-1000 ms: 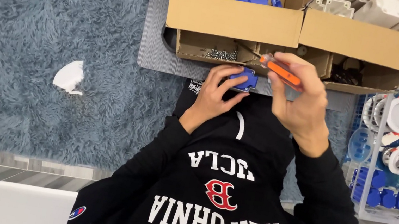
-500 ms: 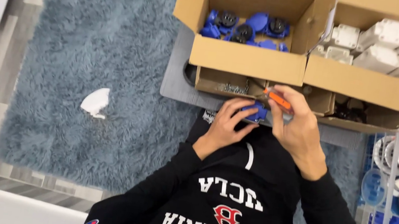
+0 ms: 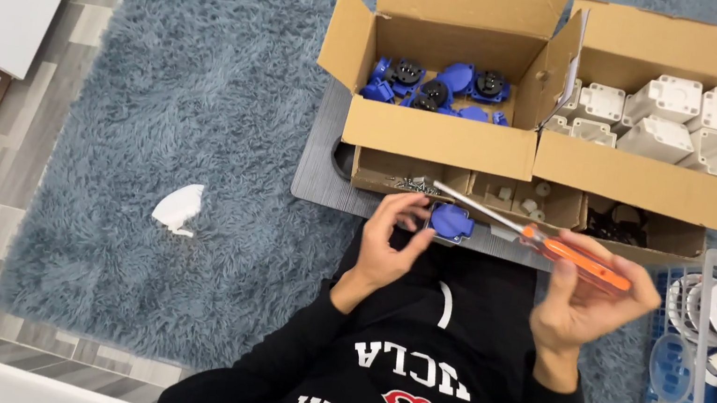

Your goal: Assembling blue electrical sockets into white plastic housings using a screwdriver

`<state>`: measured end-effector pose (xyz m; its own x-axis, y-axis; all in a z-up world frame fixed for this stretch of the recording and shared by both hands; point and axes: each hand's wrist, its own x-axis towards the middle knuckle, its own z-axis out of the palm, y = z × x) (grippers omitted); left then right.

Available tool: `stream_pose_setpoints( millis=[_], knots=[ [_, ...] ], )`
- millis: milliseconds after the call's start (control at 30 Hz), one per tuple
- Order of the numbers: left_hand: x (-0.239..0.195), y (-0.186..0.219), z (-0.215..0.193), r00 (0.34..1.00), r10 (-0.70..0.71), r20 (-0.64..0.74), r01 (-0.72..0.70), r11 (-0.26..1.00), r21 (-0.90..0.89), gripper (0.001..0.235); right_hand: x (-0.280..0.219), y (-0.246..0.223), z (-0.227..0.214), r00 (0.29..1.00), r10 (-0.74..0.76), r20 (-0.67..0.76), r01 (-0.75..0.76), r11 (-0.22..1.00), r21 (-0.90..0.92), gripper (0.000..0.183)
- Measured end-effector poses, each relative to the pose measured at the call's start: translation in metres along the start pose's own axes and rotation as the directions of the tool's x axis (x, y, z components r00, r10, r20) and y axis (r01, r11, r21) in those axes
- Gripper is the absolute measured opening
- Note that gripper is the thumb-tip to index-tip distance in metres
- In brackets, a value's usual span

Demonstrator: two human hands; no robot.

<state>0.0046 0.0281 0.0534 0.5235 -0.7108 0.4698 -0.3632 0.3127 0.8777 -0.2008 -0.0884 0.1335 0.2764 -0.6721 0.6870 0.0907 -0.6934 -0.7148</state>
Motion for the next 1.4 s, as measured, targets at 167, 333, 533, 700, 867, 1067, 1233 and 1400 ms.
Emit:
stream_pose_setpoints(
  millis=[167,333,533,700,867,1067,1233,1400],
  knots=[
    [0.006,0.008,-0.014,0.963,-0.251,0.1,0.269,0.869,-0.415,0.05,-0.006,0.013,-0.021,0.996,0.061,-0.066,-0.055,0.994,0.099,0.04],
    [0.008,0.011,-0.017,0.966,-0.203,0.163,0.257,0.843,-0.472,0.034,-0.014,0.017,-0.034,0.991,0.127,-0.047,-0.113,0.967,0.23,0.044],
    [0.003,0.008,-0.016,0.953,-0.26,0.154,0.302,0.806,-0.509,0.021,-0.02,0.024,-0.045,0.982,0.183,-0.044,-0.166,0.95,0.264,0.045],
    [0.0,0.007,-0.015,0.948,-0.278,0.158,0.319,0.796,-0.514,0.017,-0.021,0.024,-0.049,0.983,0.178,-0.034,-0.164,0.953,0.254,0.044],
    [-0.005,0.0,-0.012,0.951,-0.276,0.14,0.304,0.748,-0.59,0.014,-0.027,0.029,-0.051,0.983,0.18,-0.041,-0.162,0.947,0.279,0.045],
    [-0.014,-0.01,-0.009,0.927,-0.335,0.166,0.347,0.602,-0.719,0.015,-0.03,0.026,-0.046,0.984,0.177,-0.021,-0.166,0.952,0.256,0.043],
    [-0.017,-0.023,-0.009,0.905,-0.364,0.221,0.352,0.35,-0.868,0.016,-0.034,0.03,-0.045,0.979,0.201,-0.032,-0.182,0.934,0.306,0.043],
    [-0.016,-0.024,-0.011,0.899,-0.373,0.23,0.367,0.352,-0.861,0.015,-0.036,0.029,-0.041,0.978,0.203,-0.041,-0.184,0.943,0.279,0.043]
  ],
)
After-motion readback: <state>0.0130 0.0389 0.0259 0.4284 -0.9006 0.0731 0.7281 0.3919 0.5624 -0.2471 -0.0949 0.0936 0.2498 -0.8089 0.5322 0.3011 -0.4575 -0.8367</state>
